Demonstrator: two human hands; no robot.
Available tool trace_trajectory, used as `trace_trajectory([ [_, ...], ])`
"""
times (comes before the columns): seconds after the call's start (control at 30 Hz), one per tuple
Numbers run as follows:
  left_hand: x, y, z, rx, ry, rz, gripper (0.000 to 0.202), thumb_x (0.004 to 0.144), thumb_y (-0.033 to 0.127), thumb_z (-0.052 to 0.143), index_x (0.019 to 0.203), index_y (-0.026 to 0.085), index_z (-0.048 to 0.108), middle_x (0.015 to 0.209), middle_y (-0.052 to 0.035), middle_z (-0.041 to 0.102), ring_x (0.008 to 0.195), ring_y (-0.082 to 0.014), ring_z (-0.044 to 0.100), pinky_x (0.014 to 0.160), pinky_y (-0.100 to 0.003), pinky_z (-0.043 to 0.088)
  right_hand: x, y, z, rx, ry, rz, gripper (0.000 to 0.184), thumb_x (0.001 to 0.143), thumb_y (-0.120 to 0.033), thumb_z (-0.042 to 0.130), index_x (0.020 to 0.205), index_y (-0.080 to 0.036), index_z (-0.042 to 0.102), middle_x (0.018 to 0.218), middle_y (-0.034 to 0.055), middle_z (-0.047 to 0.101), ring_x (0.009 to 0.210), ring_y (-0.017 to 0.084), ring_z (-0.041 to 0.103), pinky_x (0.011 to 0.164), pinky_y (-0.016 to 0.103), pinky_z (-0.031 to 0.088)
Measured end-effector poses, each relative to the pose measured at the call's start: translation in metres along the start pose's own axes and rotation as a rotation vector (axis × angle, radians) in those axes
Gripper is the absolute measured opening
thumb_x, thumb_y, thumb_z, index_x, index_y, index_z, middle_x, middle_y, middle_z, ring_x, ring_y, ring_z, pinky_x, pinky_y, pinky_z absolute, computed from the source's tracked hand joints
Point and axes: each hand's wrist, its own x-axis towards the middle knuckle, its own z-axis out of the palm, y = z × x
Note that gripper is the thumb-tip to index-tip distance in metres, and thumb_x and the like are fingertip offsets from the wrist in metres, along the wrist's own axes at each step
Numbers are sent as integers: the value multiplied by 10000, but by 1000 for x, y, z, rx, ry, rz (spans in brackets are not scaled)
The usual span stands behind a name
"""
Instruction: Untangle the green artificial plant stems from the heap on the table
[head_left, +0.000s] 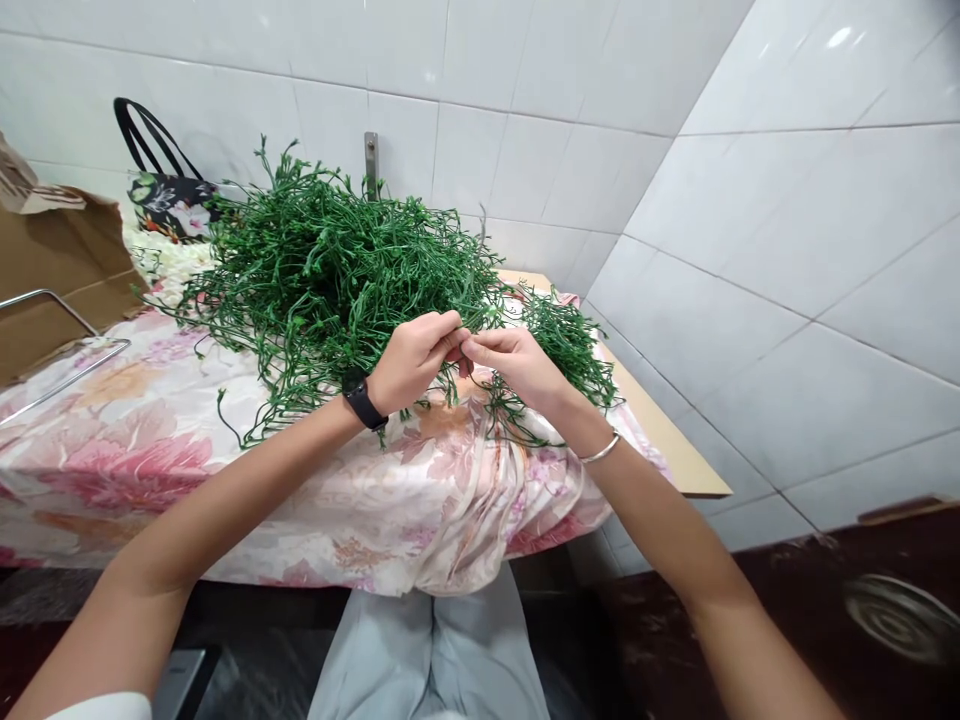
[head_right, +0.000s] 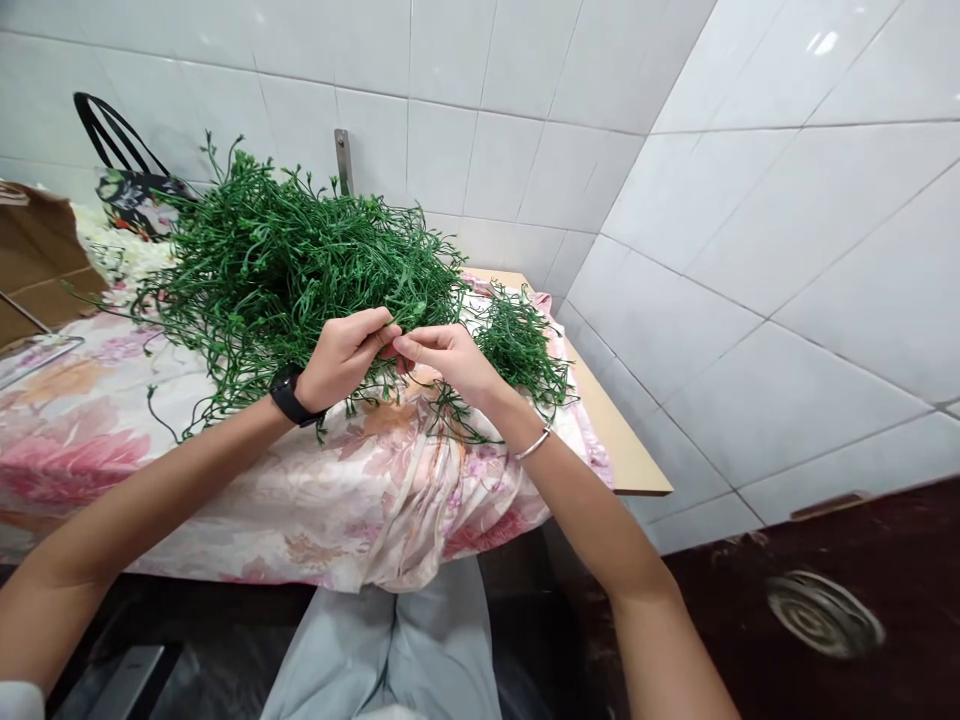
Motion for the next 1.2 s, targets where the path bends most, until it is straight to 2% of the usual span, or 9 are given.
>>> trace_trajectory([
  [0.13, 2, -2, 0, 22, -24, 20, 210, 871, 185, 416, 662, 168, 400, 602, 29, 426, 560, -80, 385, 542, -195, 314, 0, 2, 0, 77, 67, 35, 123, 749, -274, 607, 703, -169, 650, 632, -16, 577, 654, 89, 507, 677, 249, 369],
  [0.27, 2, -3, 2, 82, -73, 25, 179, 862, 187, 429, 687, 167, 404, 613, 32, 428, 556, -76, 383, 543, -190, 321, 0, 1, 3, 2, 168, 20, 146, 725, -223, 576, 598, -152, 583, 575, -31, 524, 611, 79, 472, 642, 241, 349],
  [0.4, 2, 1, -1, 68, -176, -3, 169, 850, 200, 433, 686, 161, 416, 601, 32, 438, 538, -72, 390, 528, -188, 320, -2, -2, 7, -242, 264, -10, 170, 682, -193, 545, 520, -147, 523, 519, -34, 481, 540, 80, 421, 559, 244, 311],
  [0.53, 3, 5, -8, -99, -319, -122, 142, 832, 254, 451, 738, 147, 458, 601, 30, 472, 527, -68, 404, 512, -184, 335, -5, -3, 11, -586, 334, -221, 135, 653, -185, 557, 531, -155, 508, 541, -38, 490, 558, 89, 424, 632, 271, 312],
  [0.63, 4, 4, -12, -134, -391, -140, 149, 816, 246, 461, 708, 143, 466, 575, 38, 446, 511, -58, 371, 478, -172, 302, -7, 0, 12, -801, 314, -333, 122, 656, -177, 565, 556, -161, 496, 550, -49, 498, 575, 91, 432, 714, 302, 283],
  [0.73, 4, 1, -10, -19, -441, -117, 211, 811, 218, 446, 614, 145, 431, 507, 55, 372, 468, -49, 300, 450, -184, 232, -8, 3, 11, -941, 255, -401, 128, 686, -176, 544, 579, -165, 474, 558, -47, 483, 583, 95, 416, 719, 304, 269],
  [0.83, 3, 0, -6, 43, -435, -101, 232, 814, 207, 423, 591, 150, 397, 503, 59, 334, 463, -50, 268, 454, -197, 216, -8, 5, 8, -1034, 223, -460, 133, 724, -181, 515, 601, -165, 466, 574, -36, 470, 596, 104, 410, 706, 303, 273],
  [1.0, 2, 3, -6, -77, -370, -74, 241, 806, 210, 439, 582, 151, 370, 517, 63, 297, 483, -48, 256, 462, -189, 215, -10, 2, 8, -1035, 244, -544, 147, 721, -157, 514, 591, -169, 446, 546, -47, 432, 560, 91, 380, 690, 293, 291],
  [1.2, -1, 7, -6, -89, -249, -61, 293, 795, 207, 446, 549, 160, 294, 508, 63, 230, 479, -51, 224, 458, -204, 185, -12, -2, 12, -1029, 297, -541, 196, 744, -173, 495, 566, -177, 414, 531, -41, 394, 563, 99, 354, 645, 283, 295],
])
